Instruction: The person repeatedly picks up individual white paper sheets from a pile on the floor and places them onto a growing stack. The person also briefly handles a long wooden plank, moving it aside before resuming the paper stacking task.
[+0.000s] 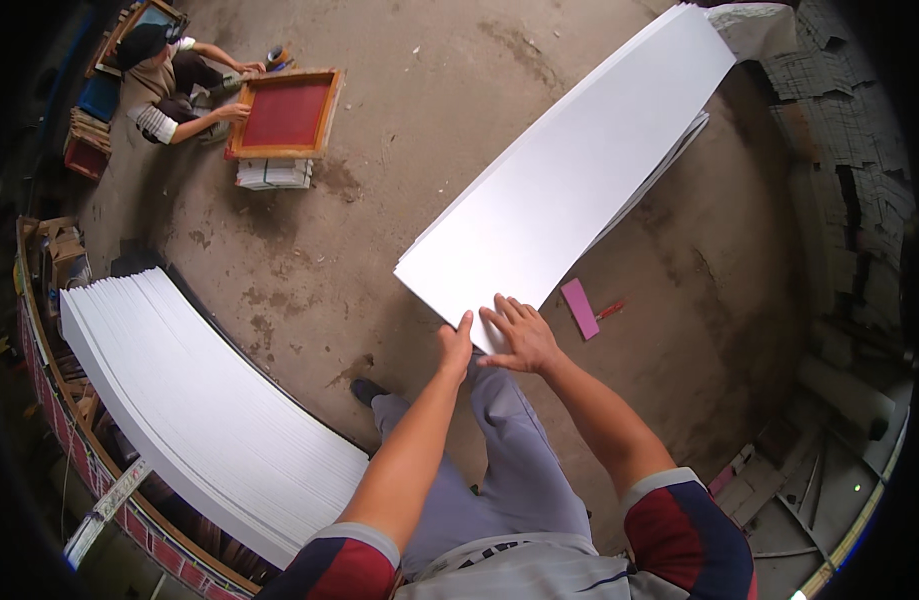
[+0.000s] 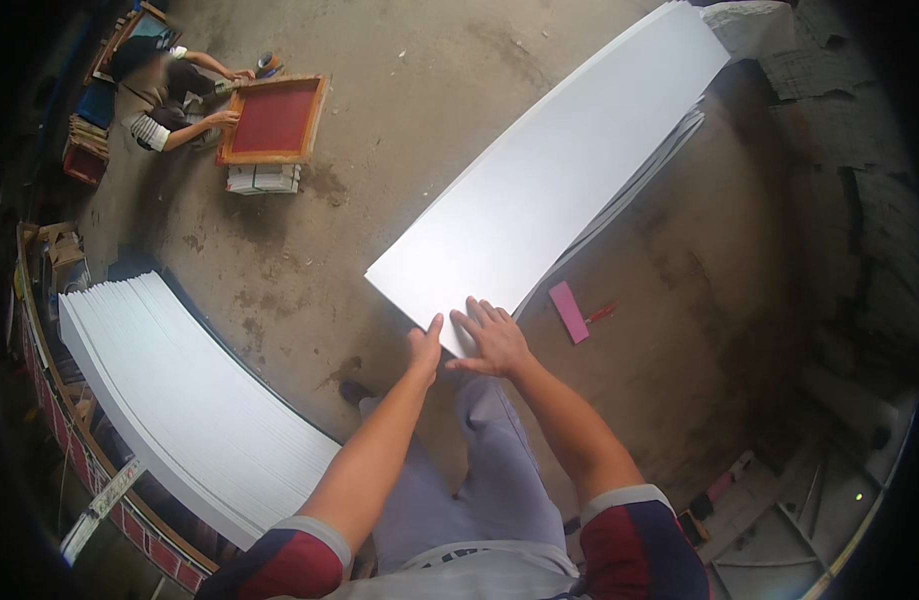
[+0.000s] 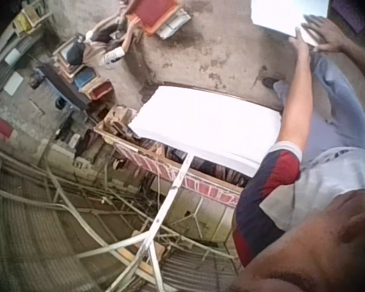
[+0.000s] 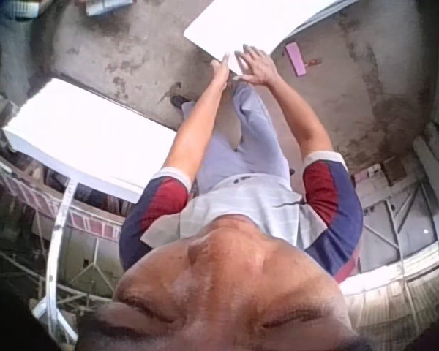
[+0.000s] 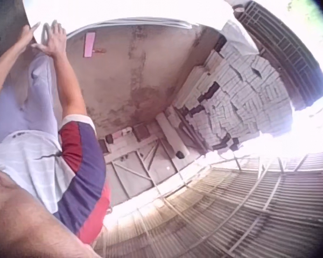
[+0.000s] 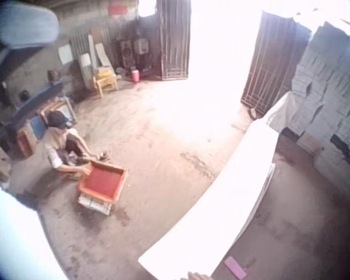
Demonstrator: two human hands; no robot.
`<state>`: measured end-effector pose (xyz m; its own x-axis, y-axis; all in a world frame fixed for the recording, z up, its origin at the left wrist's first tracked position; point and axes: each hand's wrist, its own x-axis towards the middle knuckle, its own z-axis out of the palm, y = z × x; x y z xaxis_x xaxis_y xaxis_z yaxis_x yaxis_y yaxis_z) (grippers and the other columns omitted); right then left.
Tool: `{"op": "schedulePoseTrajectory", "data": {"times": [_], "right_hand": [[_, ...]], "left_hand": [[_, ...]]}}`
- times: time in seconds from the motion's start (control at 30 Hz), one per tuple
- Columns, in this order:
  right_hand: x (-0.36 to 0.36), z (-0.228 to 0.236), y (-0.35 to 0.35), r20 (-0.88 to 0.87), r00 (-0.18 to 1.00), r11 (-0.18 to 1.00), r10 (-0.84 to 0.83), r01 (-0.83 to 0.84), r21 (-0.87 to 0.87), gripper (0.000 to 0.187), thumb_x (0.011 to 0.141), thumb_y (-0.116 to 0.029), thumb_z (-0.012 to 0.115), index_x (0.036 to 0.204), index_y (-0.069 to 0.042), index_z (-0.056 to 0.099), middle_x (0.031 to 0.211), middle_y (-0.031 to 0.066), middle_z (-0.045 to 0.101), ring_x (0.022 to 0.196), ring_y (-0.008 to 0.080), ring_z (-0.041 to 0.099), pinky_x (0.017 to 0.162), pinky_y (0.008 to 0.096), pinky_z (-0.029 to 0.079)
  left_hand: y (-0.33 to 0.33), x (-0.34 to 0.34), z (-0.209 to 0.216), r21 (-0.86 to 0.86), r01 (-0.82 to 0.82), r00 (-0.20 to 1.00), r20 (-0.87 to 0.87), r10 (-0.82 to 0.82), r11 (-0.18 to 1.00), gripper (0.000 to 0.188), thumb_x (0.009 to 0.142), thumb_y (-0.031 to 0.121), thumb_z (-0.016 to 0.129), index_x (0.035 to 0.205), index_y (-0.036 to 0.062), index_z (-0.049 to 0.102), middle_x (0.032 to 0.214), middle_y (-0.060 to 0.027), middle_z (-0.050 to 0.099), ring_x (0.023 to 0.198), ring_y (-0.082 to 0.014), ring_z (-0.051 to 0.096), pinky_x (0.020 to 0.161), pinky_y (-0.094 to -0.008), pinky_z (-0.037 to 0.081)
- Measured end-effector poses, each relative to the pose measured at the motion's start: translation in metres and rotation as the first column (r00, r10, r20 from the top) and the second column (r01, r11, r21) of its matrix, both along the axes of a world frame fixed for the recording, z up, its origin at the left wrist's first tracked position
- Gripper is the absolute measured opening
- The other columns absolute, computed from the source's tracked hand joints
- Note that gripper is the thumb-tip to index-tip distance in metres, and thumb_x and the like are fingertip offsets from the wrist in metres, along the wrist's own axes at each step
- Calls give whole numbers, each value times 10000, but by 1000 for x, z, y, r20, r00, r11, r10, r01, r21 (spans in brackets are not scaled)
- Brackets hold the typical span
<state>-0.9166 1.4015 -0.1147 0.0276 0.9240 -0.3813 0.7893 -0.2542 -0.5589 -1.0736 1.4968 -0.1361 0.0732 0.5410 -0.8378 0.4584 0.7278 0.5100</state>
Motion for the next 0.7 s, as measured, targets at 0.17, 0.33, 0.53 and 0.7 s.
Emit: {"op": "schedulePoseTrajectory", "data": {"times": [0.17, 0.33, 0.53, 0.7], "right_hand": [[30, 28, -38, 288, 951, 958, 115, -182, 219, 750, 905, -462, 711, 1583, -232, 488, 1635, 93, 482, 1506, 338, 458, 1206, 578, 397], [51, 31, -2, 344, 938, 920, -52, -89, 383, 565, 910, -156, 671, 1465, -245, 609, 1469, 43, 638, 1347, 299, 605, 1128, 491, 474], [-27, 76, 61, 299, 937, 865, 180, -296, 405, 563, 942, -186, 621, 1499, -204, 539, 1367, 67, 618, 1142, 302, 643, 826, 413, 555], [-108, 126, 118, 283, 925, 881, 254, -342, 326, 531, 945, -262, 645, 1463, -192, 555, 1247, 75, 670, 981, 302, 733, 675, 435, 602]], "left_hand": [[18, -64, 88, -9, -134, 967, 219, 133, 991, 514, 1034, 290, 719, 1300, -143, 648, 1270, -171, 706, 1162, -213, 648, 989, -378, 491], [42, -192, 175, -115, -259, 924, 261, 281, 959, 580, 1018, 288, 693, 1465, -50, 542, 1414, -162, 647, 1309, -294, 612, 1141, -439, 451], [105, -311, 282, 193, 169, 917, -390, -83, 966, 674, 980, 377, 765, 1490, -7, 549, 1457, -222, 629, 1303, -340, 635, 1105, -464, 478], [122, -229, 369, 185, 907, 345, -840, -419, 378, 964, 752, 542, 902, 1543, 126, 538, 1612, -130, 521, 1558, -345, 374, 1279, -629, 184]]}}
